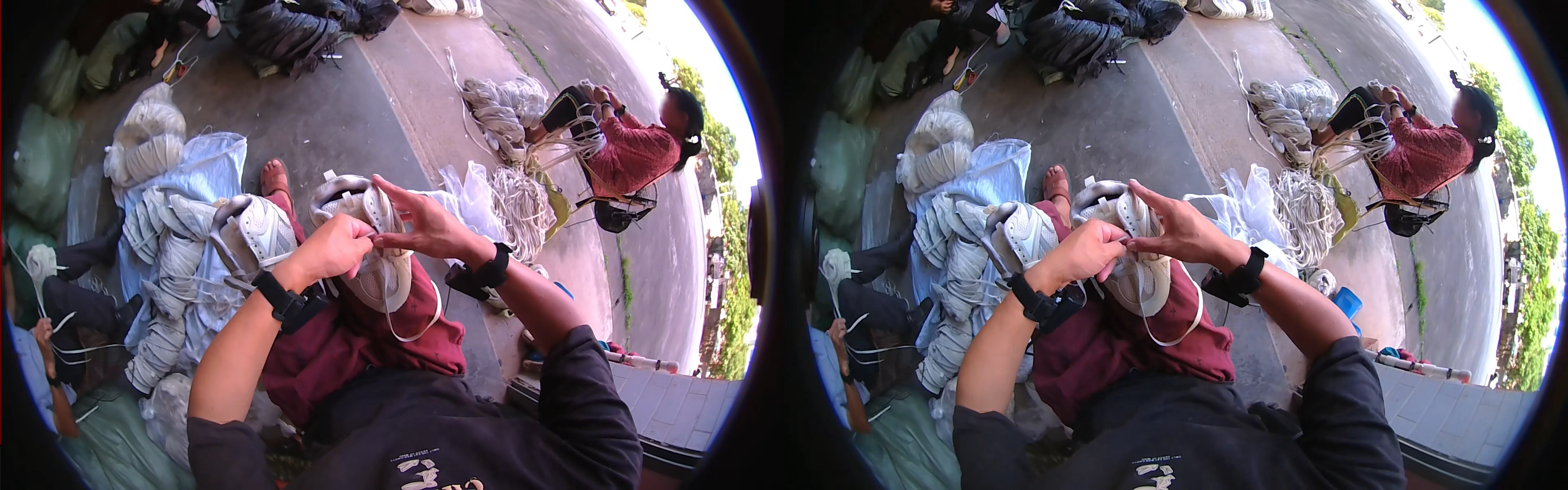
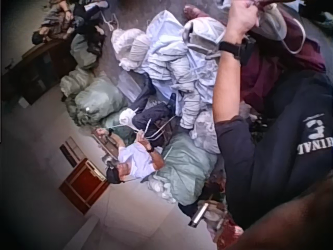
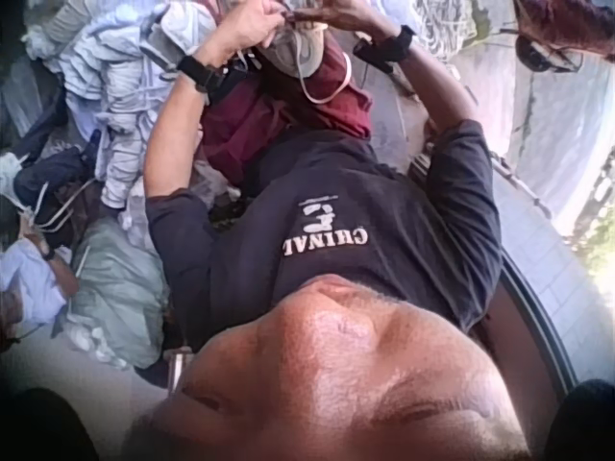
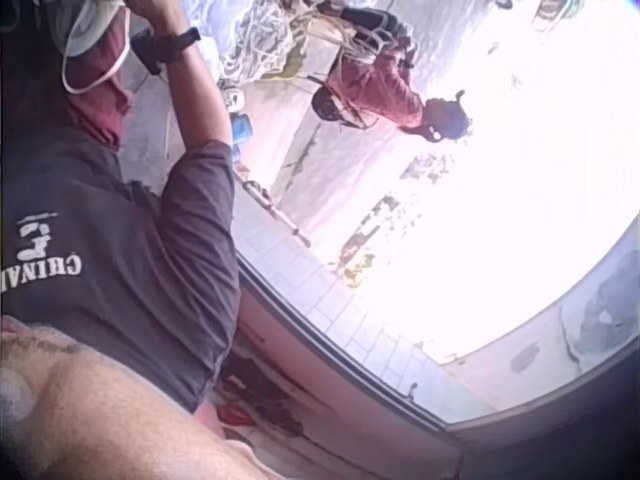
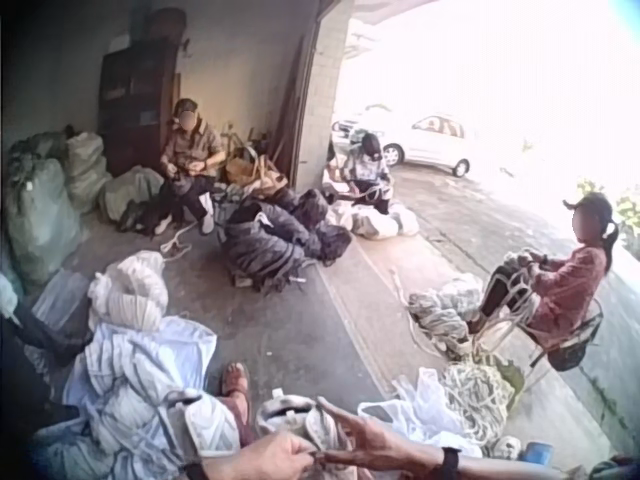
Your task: Insert laces into a pair of white sneakers.
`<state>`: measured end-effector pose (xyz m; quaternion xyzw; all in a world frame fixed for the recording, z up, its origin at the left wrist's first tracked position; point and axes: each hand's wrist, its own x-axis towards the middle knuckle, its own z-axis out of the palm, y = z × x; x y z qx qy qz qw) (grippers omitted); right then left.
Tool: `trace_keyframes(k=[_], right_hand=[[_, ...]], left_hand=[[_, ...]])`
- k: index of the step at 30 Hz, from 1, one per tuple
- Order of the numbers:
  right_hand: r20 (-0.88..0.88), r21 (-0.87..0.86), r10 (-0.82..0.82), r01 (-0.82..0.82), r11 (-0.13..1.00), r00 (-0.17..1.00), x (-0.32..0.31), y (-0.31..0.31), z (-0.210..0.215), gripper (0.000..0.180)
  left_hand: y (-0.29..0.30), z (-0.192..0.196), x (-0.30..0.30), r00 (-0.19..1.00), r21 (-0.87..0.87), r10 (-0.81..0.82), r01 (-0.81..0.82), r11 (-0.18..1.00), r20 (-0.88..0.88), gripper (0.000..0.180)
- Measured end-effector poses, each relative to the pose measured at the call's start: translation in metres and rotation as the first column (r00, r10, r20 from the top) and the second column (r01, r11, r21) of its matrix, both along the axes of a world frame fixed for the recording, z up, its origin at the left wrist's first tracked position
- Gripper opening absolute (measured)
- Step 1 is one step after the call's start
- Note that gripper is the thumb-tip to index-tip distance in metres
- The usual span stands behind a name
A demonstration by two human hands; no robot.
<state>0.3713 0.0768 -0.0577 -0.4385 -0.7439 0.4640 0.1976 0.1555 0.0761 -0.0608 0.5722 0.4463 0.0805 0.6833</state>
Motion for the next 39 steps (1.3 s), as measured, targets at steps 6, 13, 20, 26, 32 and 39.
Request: trace_keyframes(k=[6,13,20,26,32,39], right_hand=[[0.063,0.146,0.010,-0.020,0.989,0.998,-0.010,-0.007,0.018,0.086],[0.087,0.214,-0.006,-0.012,0.977,0.996,-0.012,-0.012,0.024,0.085],[0.130,0.256,0.061,-0.093,0.962,0.990,-0.005,-0.007,0.021,0.084],[0.110,0.262,0.032,-0.060,0.963,0.993,0.003,-0.014,0.013,0.083],[0.167,0.197,-0.003,-0.031,0.980,0.986,0.006,-0.013,0.012,0.083],[0.085,0.358,-0.127,0.089,0.929,0.988,0.015,-0.027,0.003,0.070]], left_hand=[[-0.008,0.011,0.011,1.000,0.053,0.016,-0.017,0.998,0.022,0.014],[0.000,0.003,0.005,0.993,0.002,0.009,-0.009,1.000,0.116,0.012],[-0.005,-0.004,0.008,0.998,0.066,0.034,-0.037,0.997,0.046,0.017],[-0.023,0.005,0.018,0.990,0.357,0.134,-0.109,0.928,-0.045,0.019],[-0.033,-0.002,0.022,0.912,0.689,0.402,-0.241,0.684,-0.080,0.018],[-0.033,0.001,0.008,0.964,0.513,0.260,-0.252,0.821,0.059,0.021]])
